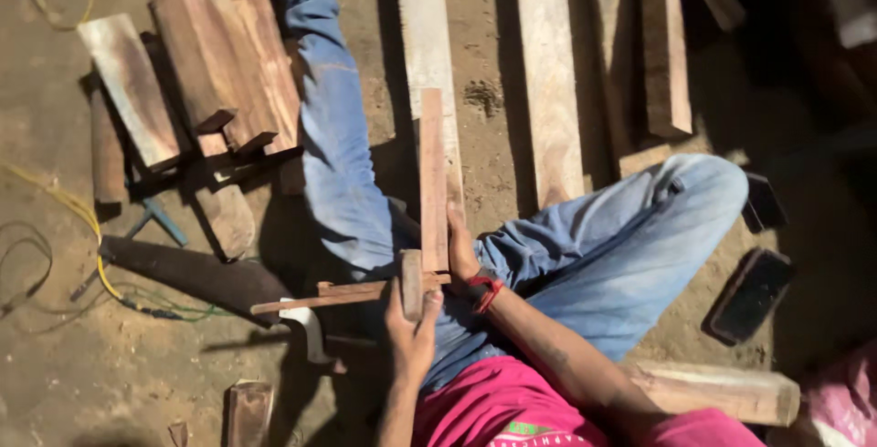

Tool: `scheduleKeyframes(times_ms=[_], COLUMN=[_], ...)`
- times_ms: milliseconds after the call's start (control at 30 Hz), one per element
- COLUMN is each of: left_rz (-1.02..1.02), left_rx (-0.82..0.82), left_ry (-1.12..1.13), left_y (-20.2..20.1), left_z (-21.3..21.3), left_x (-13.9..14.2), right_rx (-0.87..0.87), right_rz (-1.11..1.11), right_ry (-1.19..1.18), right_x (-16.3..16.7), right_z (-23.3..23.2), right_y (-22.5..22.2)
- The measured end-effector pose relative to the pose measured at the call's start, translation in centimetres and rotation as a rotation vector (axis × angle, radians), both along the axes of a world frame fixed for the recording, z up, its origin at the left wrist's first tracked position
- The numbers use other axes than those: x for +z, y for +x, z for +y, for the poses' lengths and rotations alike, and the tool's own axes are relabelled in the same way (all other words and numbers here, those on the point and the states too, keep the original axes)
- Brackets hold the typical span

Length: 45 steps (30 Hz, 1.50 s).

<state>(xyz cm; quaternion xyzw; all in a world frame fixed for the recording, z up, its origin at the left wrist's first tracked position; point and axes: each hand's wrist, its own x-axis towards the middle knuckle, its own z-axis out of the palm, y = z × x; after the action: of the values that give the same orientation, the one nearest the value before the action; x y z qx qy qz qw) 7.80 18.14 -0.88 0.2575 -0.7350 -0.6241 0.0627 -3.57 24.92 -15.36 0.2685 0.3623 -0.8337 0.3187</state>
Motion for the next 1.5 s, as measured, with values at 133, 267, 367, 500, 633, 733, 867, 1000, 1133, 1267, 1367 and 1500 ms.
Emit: scheduleKeyframes(times_ms=[133,267,367,500,633,733,867,1000,1133,1267,1367,1500], left_rz=[0.164,0.131,0.211,0.25,0.225,0.316,0.149,0.102,0.047,0.168,0.153,0.121], left_rx=[-0.041,-0.132,-0.027,0.086,0.113,0.029,0.022,0.068,0.077,-0.015,-0.012,-0.032], left_ry=[0.017,0.13,0.143,0.045,0.173,-0.123,-0.155,-0.172,-0.221,-0.245,-0.162,-0.219], left_y=[-1.3,-1.7,-3.2,-7.2,-11.1,-13.1,-15.2,-15.5,-14.0,-16.6,-22.2,-26.0], left_z=[-1.6,-2.6,-2.4,-2.1,-2.3,-2.5,-2.0,-0.7,0.1,-0.7,-2.1,-3.4], left_x=[1.2,1.5,1.2,0.9,-0.4,-2.2,-4.2,-3.8,-2.3,-3.3,-5.7,-6.6], right_rx=[0.063,0.117,0.113,0.051,0.187,0.186,0.129,0.018,0.065,0.03,0.076,0.125], right_rz=[-0.192,-0.221,-0.1,-0.002,-0.17,-0.131,-0.057,-0.097,-0.131,-0.188,-0.159,-0.298], right_ry=[-0.152,-0.037,-0.104,-0.285,-0.064,-0.035,-0.063,-0.188,-0.067,-0.078,0.04,0.012], right_x=[2.5,0.7,-0.9,-0.3,2.0,2.6,1.6,0.4,-0.2,-0.7,-1.0,-1.0], right_z=[0.5,0.0,-0.2,1.3,1.6,0.5,-0.2,0.4,0.5,0.4,0.3,0.0], right_y=[-3.1,-6.1,-5.3,-1.5,-2.2,-4.0,-3.9,-3.0,-2.9,-2.7,-2.4,-2.1])
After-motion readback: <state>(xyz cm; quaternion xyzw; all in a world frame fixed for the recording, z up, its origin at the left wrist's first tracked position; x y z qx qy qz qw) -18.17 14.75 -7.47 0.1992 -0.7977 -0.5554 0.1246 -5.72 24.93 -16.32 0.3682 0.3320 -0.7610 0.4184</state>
